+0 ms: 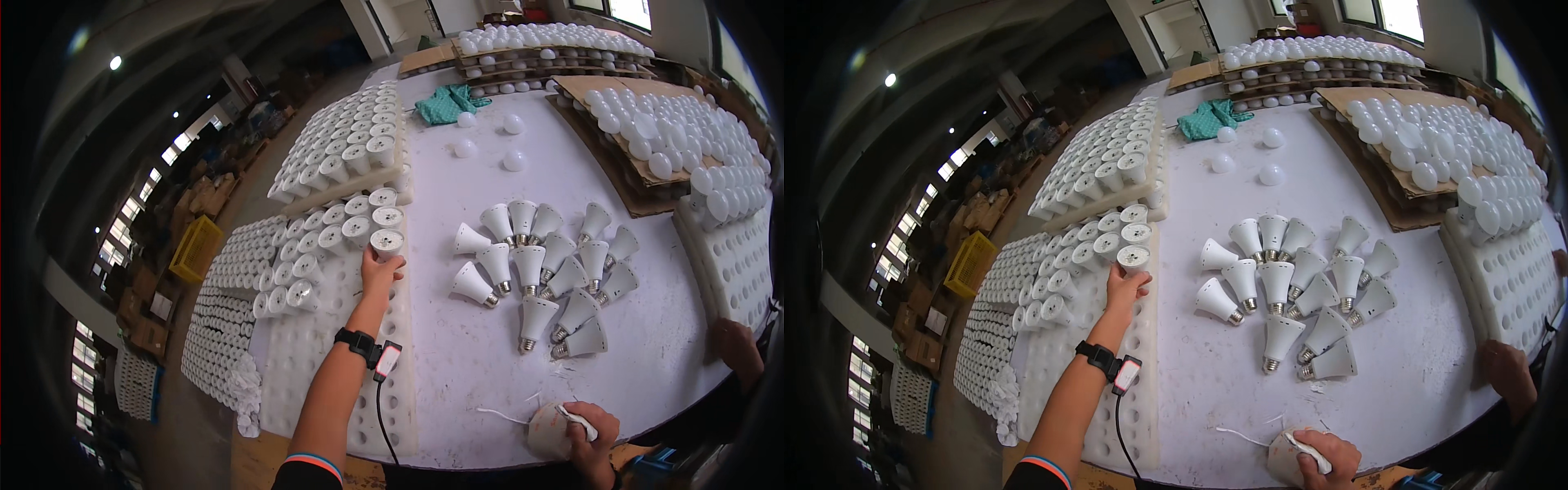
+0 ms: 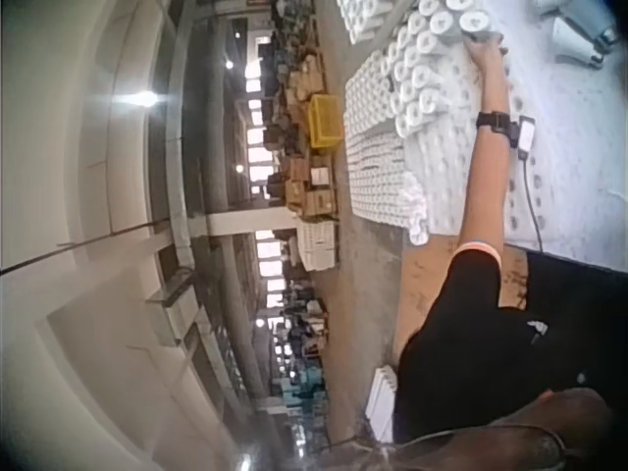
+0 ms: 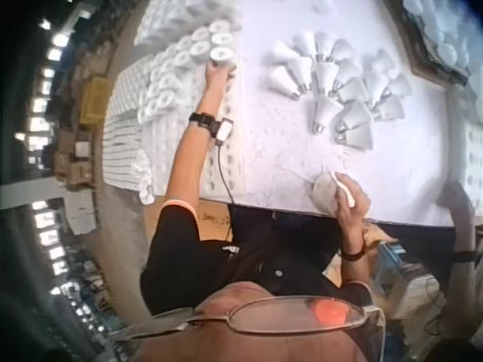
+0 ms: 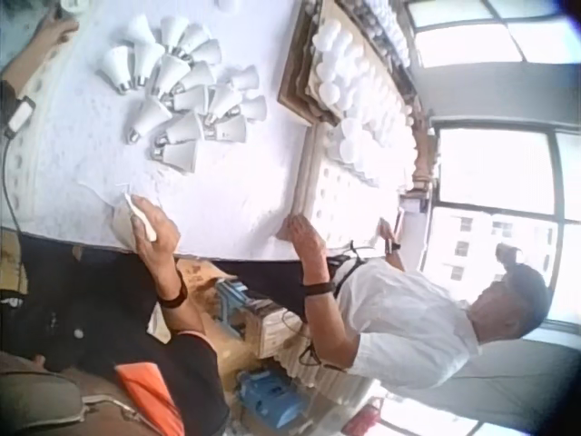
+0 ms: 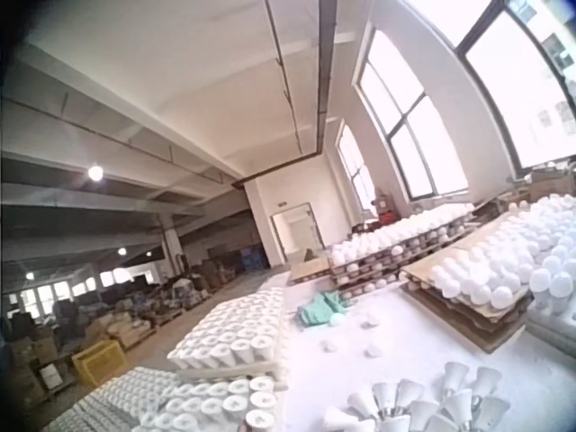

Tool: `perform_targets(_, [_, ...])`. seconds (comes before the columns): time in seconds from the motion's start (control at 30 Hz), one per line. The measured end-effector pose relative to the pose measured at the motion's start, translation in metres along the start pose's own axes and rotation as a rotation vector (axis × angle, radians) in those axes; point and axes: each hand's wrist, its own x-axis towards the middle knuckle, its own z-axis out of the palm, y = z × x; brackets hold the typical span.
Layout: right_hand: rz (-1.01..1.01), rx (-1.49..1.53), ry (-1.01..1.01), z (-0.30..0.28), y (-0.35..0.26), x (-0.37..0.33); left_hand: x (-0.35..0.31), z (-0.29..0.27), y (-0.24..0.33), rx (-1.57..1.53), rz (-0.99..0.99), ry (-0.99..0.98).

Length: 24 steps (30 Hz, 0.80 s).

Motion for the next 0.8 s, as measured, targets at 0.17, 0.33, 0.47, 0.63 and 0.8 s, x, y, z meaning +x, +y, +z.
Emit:
perform_targets(0.17, [-0.037, -0.150, -0.031, 0.005, -0.009, 0.002, -0.009, -0.001, 0.009, 0.165, -0.063, -0.038])
perform_targets(0.33, [-0.178, -0.123, -0.067, 0.003, -0.001, 0.008, -0.095, -0.020, 0.029, -0.198, -0.130, -0.334])
perform_targets(0.47, [-0.256, -0.067, -0.129, 0.002, 0.006, 0.009, -0.182, -0.034, 0.042, -0.517, -0.584, -0.669])
perform_targets(0.63, [-0.361, -0.036, -0.083, 0.010, 0.006, 0.008, -0.252, -0.031, 0.045, -0.659, -0.898, -0.693])
perform_targets(0.8, [-0.412, -0.079, -0.146, 0.011, 0.004, 0.005, -0.273, -0.031, 0.035, -0.712, -1.113, -0.862])
